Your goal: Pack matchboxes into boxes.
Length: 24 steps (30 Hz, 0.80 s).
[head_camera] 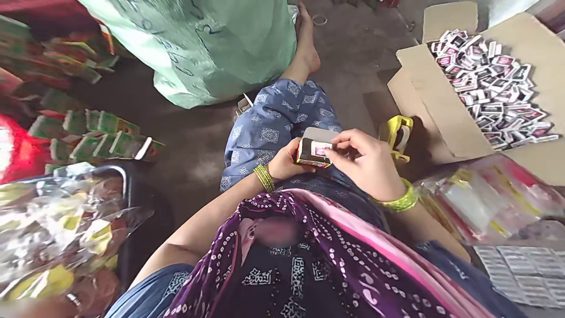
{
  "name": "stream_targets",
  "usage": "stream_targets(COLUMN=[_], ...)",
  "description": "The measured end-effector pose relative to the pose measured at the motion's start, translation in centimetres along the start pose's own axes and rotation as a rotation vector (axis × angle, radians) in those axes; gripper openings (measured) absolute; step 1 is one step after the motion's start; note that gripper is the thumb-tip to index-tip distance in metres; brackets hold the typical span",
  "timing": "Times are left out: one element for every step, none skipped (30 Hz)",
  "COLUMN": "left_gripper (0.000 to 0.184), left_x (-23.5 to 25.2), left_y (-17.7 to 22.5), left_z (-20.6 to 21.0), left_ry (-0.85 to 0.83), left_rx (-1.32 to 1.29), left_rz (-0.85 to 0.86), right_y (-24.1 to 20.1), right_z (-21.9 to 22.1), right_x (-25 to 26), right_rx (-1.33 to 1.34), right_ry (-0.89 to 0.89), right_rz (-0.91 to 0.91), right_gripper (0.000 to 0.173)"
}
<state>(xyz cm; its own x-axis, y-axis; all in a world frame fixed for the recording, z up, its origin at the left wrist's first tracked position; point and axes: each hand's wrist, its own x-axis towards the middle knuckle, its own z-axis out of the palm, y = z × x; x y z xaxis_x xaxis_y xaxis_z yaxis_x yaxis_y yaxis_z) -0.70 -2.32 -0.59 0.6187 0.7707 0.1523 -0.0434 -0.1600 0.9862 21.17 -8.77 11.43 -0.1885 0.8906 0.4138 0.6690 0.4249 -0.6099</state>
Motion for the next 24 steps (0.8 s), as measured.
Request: stream_targets(left_gripper=[0.072,0.072,0.072,0.071,0.069,0.066,0.065,0.064,0.064,0.063,0.060,0.058,0.057,0.058,0.059,0.057,0.056,0.056,0.059,0.066,0.077,0.087,0.097,0.105], left_x=[-0.1,-0.2,-0.3,-0.4,-0.4,-0.4,-0.5,-0.5,-0.5,-0.6,-0.6,-0.7,-0.8,-0.8,-0.8,-0.7,-0.6,-0.6,-0.7,-0.7,-0.7,-0.7,-0.7,-0.6], left_y=[0.0,0.0,-0.1,-0.1,0.0,-0.1,-0.1,-0.2,-0.3,-0.4,-0.5,-0.5,-0.6,-0.5,-0.5,-0.5,-0.4,-0.4,-0.3,-0.1,0.1,0.0,-0.2,-0.4], left_z=[0.0,0.0,0.0,0.0,0.0,0.0,0.1,0.1,0.1,0.0,0.0,-0.1,0.0,0.0,0.0,0.1,0.1,0.1,0.1,0.1,0.1,0.2,0.2,0.2], left_ry=[-0.001,-0.001,0.004,0.008,0.014,0.020,0.023,0.022,0.021,0.027,0.034,0.035,0.032,0.021,0.007,-0.001,-0.005,0.002,0.017,0.037,0.063,0.097,0.129,0.160], left_rx=[0.013,0.030,0.063,0.117,0.172,0.210,0.218,0.214,0.212,0.225,0.248,0.262,0.260,0.250,0.247,0.245,0.245,0.249,0.254,0.251,0.236,0.222,0.208,0.197], left_rz=[0.000,0.011,0.031,0.043,0.053,0.066,0.073,0.079,0.081,0.077,0.066,0.035,0.002,-0.026,-0.033,-0.028,-0.020,-0.003,0.019,0.030,0.036,0.071,0.130,0.186], right_y=[-0.2,-0.2,-0.3,-0.4,-0.4,-0.5,-0.5,-0.4,-0.3,-0.2,-0.1,-0.1,-0.1,-0.1,-0.1,-0.1,-0.1,-0.1,0.0,0.2,0.4,0.8,1.4,2.1], right_z=[0.9,1.8,2.6,3.3,4.0,4.6,5.2,5.8,6.2,6.4,6.7,6.9,7.2,7.3,7.4,7.3,7.1,6.8,6.5,6.1,5.7,5.2,4.8,4.6], right_x=[-0.2,-0.3,-0.3,-0.3,-0.3,-0.3,-0.3,-0.4,-0.4,-0.5,-0.5,-0.5,-0.7,-0.8,-0.8,-0.6,-0.5,-0.5,-0.4,-0.4,-0.5,-0.5,-0.5,-0.5], right_rx=[-0.044,-0.082,-0.114,-0.136,-0.149,-0.160,-0.170,-0.181,-0.201,-0.228,-0.254,-0.291,-0.338,-0.382,-0.409,-0.419,-0.415,-0.399,-0.358,-0.308,-0.260,-0.228,-0.196,-0.152], right_ry=[-0.007,-0.010,-0.014,-0.020,-0.025,-0.025,-0.021,-0.024,-0.044,-0.082,-0.130,-0.184,-0.240,-0.292,-0.324,-0.339,-0.331,-0.285,-0.194,-0.079,0.040,0.134,0.202,0.238], right_rz=[0.008,0.011,0.016,0.016,0.010,-0.005,-0.033,-0.073,-0.125,-0.179,-0.224,-0.249,-0.257,-0.258,-0.264,-0.266,-0.265,-0.267,-0.265,-0.260,-0.257,-0.246,-0.223,-0.187], right_gripper=[0.022,0.021,0.021,0.020,0.018,0.018,0.018,0.020,0.022,0.025,0.029,0.033,0.037,0.040,0.042,0.044,0.046,0.045,0.042,0.036,0.030,0.029,0.031,0.037])
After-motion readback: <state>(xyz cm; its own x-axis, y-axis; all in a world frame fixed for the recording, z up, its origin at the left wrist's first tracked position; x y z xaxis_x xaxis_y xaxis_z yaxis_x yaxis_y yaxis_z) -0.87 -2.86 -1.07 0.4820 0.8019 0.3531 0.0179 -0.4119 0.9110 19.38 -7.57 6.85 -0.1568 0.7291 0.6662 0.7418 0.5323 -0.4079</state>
